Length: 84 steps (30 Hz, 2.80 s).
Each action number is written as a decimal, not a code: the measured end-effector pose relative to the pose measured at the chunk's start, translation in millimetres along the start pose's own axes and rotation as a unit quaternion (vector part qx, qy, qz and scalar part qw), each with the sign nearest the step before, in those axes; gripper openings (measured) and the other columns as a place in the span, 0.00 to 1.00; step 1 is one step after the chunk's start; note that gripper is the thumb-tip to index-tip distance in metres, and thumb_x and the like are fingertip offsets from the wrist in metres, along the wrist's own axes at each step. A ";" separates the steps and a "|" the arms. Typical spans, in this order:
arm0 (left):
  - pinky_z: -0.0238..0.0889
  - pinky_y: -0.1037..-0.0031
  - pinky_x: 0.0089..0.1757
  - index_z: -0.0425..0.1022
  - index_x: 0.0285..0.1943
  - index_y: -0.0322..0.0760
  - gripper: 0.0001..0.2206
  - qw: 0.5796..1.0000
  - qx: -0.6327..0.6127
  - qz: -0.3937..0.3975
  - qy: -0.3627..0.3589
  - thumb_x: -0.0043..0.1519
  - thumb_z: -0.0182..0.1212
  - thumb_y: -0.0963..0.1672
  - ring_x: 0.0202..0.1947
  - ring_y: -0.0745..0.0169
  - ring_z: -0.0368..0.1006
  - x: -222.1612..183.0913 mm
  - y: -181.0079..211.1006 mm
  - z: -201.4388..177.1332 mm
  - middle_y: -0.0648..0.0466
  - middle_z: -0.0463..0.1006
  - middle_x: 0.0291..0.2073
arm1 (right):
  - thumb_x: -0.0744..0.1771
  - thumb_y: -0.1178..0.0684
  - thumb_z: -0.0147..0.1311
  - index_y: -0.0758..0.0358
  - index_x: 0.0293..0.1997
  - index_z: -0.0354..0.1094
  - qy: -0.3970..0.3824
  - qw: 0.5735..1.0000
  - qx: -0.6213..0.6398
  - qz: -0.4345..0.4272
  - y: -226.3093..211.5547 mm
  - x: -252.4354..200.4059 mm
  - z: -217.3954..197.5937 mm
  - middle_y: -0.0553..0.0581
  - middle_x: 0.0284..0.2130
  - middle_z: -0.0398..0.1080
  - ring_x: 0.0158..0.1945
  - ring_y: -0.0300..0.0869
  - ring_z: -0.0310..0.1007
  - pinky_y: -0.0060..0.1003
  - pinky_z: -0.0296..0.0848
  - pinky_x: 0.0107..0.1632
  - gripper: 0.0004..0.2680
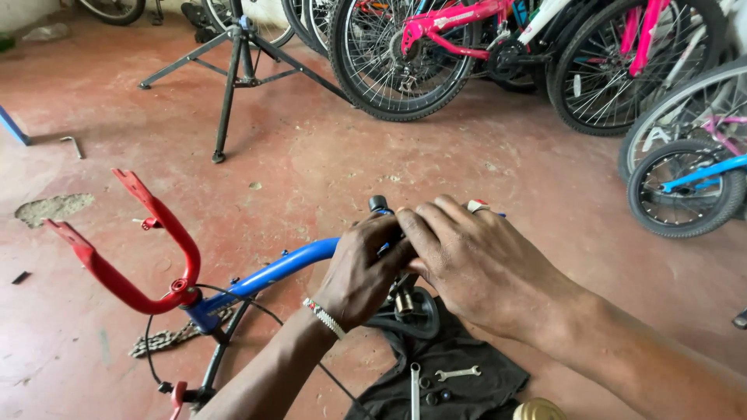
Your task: Removing a crank axle from a bicycle frame using a socket wrench and other hand tools.
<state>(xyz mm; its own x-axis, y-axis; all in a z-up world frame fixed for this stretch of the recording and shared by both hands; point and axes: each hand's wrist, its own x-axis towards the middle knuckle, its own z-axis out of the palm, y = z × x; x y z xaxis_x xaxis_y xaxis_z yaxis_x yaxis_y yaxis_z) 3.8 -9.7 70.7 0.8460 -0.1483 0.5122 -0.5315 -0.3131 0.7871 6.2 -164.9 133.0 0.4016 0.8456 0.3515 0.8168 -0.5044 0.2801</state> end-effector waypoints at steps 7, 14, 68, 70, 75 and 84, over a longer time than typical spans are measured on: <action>0.60 0.65 0.25 0.66 0.21 0.32 0.08 0.982 0.158 -0.007 0.108 0.50 0.56 0.42 0.18 0.54 0.63 5.5 -4.0 11.2 0.47 0.70 0.18 | 0.58 0.45 0.50 0.71 0.40 0.64 -0.123 0.944 -0.305 -0.032 -15.3 17.5 -6.6 0.63 0.31 0.68 0.31 0.45 0.63 0.39 0.62 0.38 0.17; 0.56 0.57 0.43 0.64 0.35 0.34 0.17 0.951 0.241 -0.087 0.171 0.45 0.61 0.48 0.36 0.47 0.67 12.7 -15.0 10.5 0.47 0.69 0.37 | 0.63 0.54 0.47 0.64 0.28 0.74 -0.347 0.862 -0.366 -0.057 -25.5 47.3 -20.8 0.62 0.19 0.72 0.25 0.47 0.64 0.51 0.57 0.46 0.09; 0.60 0.63 0.47 0.78 0.35 0.40 0.22 0.779 0.441 -0.345 -0.281 0.39 0.64 0.55 0.48 0.50 0.67 48.6 -113.4 0.3 0.48 0.75 0.36 | 0.54 0.65 0.48 0.54 0.11 0.59 -0.113 0.978 -0.154 -0.087 18.3 -5.2 48.4 0.51 0.09 0.61 0.17 0.47 0.67 0.46 0.70 0.21 0.09; 0.57 0.60 0.50 0.77 0.39 0.41 0.22 0.790 0.424 -0.350 -0.272 0.39 0.62 0.53 0.52 0.52 0.63 35.9 -47.1 -9.6 0.50 0.74 0.41 | 0.56 0.61 0.49 0.52 0.13 0.60 -0.092 0.982 -0.142 -0.086 24.2 -15.2 51.8 0.51 0.10 0.62 0.16 0.48 0.67 0.48 0.71 0.22 0.07; 0.53 0.57 0.53 0.72 0.50 0.43 0.28 0.806 0.408 -0.356 -0.238 0.41 0.57 0.55 0.56 0.56 0.58 18.7 -25.7 -15.0 0.54 0.71 0.49 | 0.60 0.53 0.50 0.54 0.20 0.64 -0.041 0.988 -0.121 -0.083 24.6 -25.7 46.9 0.51 0.11 0.65 0.19 0.46 0.70 0.46 0.72 0.25 0.04; 0.47 0.59 0.53 0.65 0.58 0.45 0.28 0.852 0.386 -0.309 -0.173 0.47 0.55 0.53 0.57 0.57 0.55 1.4 -30.3 -12.9 0.54 0.67 0.51 | 0.62 0.43 0.49 0.48 0.26 0.61 0.122 0.975 -0.184 -0.014 35.1 -63.6 115.1 0.46 0.15 0.61 0.22 0.41 0.69 0.39 0.69 0.25 0.06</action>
<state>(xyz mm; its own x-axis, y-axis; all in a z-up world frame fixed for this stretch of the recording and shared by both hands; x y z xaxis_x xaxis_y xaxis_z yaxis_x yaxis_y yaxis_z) 20.6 11.6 52.0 0.9870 0.0432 -0.1546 0.0942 -0.9357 0.3399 56.9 -216.4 17.6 0.2339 0.8164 0.5280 0.6036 -0.5477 0.5794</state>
